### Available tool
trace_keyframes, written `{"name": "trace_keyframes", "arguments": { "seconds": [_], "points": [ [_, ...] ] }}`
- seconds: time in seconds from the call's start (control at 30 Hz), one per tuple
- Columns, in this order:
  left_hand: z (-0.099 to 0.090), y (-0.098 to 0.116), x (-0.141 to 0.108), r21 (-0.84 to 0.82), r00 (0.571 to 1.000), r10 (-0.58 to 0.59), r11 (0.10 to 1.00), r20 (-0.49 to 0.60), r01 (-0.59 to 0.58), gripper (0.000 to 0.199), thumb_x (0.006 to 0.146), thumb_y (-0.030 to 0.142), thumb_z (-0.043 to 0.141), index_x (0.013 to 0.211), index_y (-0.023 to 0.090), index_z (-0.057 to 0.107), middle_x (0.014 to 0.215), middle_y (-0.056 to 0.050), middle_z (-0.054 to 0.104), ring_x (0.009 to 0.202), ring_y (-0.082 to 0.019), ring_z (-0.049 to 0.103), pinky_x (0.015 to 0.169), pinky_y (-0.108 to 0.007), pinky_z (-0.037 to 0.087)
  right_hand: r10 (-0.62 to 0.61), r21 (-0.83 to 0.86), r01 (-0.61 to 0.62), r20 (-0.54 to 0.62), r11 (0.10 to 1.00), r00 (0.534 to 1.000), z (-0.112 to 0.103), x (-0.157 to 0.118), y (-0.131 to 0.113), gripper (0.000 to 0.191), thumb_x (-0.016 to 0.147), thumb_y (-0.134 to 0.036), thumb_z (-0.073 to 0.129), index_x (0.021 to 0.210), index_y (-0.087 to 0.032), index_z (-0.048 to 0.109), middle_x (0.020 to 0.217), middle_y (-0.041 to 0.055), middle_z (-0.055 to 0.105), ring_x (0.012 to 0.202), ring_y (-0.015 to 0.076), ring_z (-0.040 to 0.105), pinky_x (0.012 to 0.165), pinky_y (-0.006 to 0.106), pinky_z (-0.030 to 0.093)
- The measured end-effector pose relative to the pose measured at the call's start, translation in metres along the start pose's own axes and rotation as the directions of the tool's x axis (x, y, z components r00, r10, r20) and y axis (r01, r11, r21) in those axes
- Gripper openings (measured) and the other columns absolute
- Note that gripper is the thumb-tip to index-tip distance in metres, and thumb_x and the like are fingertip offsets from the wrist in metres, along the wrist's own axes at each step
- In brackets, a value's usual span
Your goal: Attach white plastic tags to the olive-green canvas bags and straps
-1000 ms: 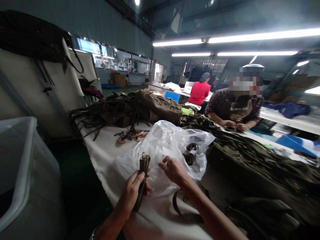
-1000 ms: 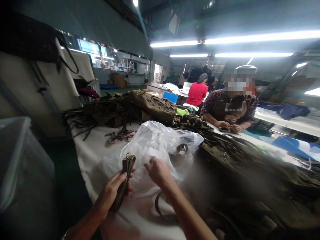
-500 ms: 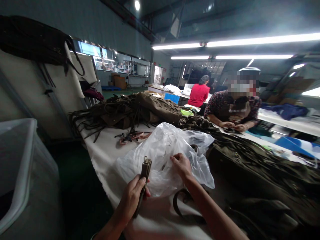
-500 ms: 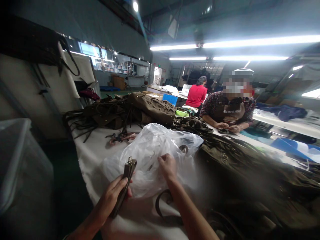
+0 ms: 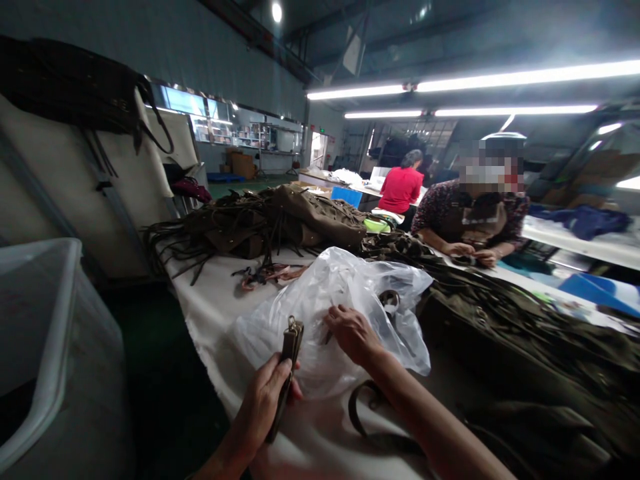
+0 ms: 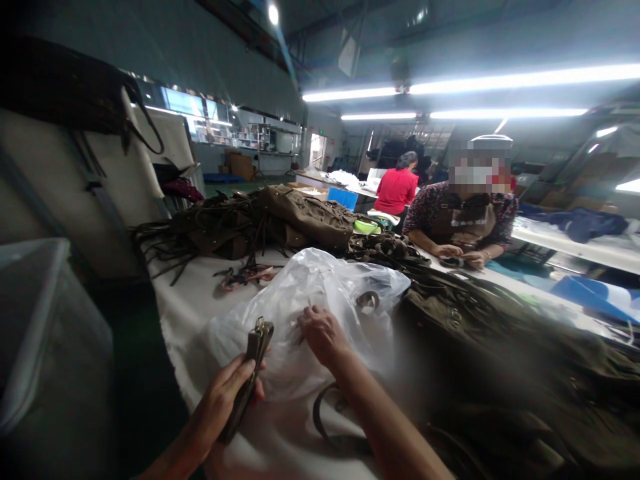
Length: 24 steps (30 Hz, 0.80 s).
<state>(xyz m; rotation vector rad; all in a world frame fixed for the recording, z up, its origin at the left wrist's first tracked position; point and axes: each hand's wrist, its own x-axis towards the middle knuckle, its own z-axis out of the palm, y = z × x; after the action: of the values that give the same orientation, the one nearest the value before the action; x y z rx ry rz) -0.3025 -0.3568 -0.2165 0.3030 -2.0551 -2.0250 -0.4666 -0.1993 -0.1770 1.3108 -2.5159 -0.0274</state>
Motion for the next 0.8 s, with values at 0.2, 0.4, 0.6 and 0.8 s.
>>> {"name": "trace_keyframes", "arguments": {
  "seconds": [0.2,0.4,0.6,0.8],
  "points": [
    [0.001,0.004,-0.003,-0.002,1.0,-0.01,1.0,-0.011,0.01,0.044,0.089,0.057,0.051,0.096,0.015,0.061,0.059,-0.001,0.064,0.056,-0.016,0.055,0.058,-0.026,0.041,-0.111,-0.072,0.111,0.008,0.991,0.994,-0.003,-0.006,0.007,0.018,0.097,-0.011,0.053,0.106,-0.015,0.068,0.106,0.0115,0.068,0.101,0.0243,0.06,0.085,0.035,0.047],
    [0.002,0.004,-0.003,-0.033,0.999,-0.008,0.999,-0.034,0.006,0.048,0.083,0.062,0.057,0.091,0.016,0.064,0.058,-0.002,0.064,0.055,-0.018,0.057,0.056,-0.027,0.042,-0.087,-0.08,0.086,-0.01,0.993,0.996,0.0,-0.01,0.011,0.015,0.098,-0.016,0.054,0.106,-0.018,0.066,0.105,0.0092,0.068,0.094,0.023,0.06,0.078,0.034,0.046],
    [0.002,0.001,-0.004,-0.019,1.0,-0.007,1.0,-0.021,0.007,0.048,0.085,0.062,0.055,0.094,0.016,0.065,0.058,-0.002,0.064,0.054,-0.018,0.056,0.056,-0.027,0.041,-0.069,-0.086,0.065,-0.051,0.994,0.996,0.002,-0.011,0.011,0.015,0.097,-0.014,0.054,0.105,-0.018,0.066,0.104,0.0086,0.067,0.093,0.0228,0.059,0.08,0.035,0.044],
    [0.001,0.002,-0.004,-0.021,0.999,-0.009,1.0,-0.037,0.008,0.049,0.083,0.063,0.057,0.092,0.016,0.067,0.061,-0.002,0.065,0.06,-0.02,0.059,0.06,-0.029,0.045,-0.072,-0.084,0.061,-0.13,0.995,0.989,-0.014,-0.008,0.009,0.014,0.098,-0.021,0.055,0.092,-0.021,0.067,0.097,0.007,0.067,0.095,0.0231,0.057,0.083,0.035,0.043]
  ]
}}
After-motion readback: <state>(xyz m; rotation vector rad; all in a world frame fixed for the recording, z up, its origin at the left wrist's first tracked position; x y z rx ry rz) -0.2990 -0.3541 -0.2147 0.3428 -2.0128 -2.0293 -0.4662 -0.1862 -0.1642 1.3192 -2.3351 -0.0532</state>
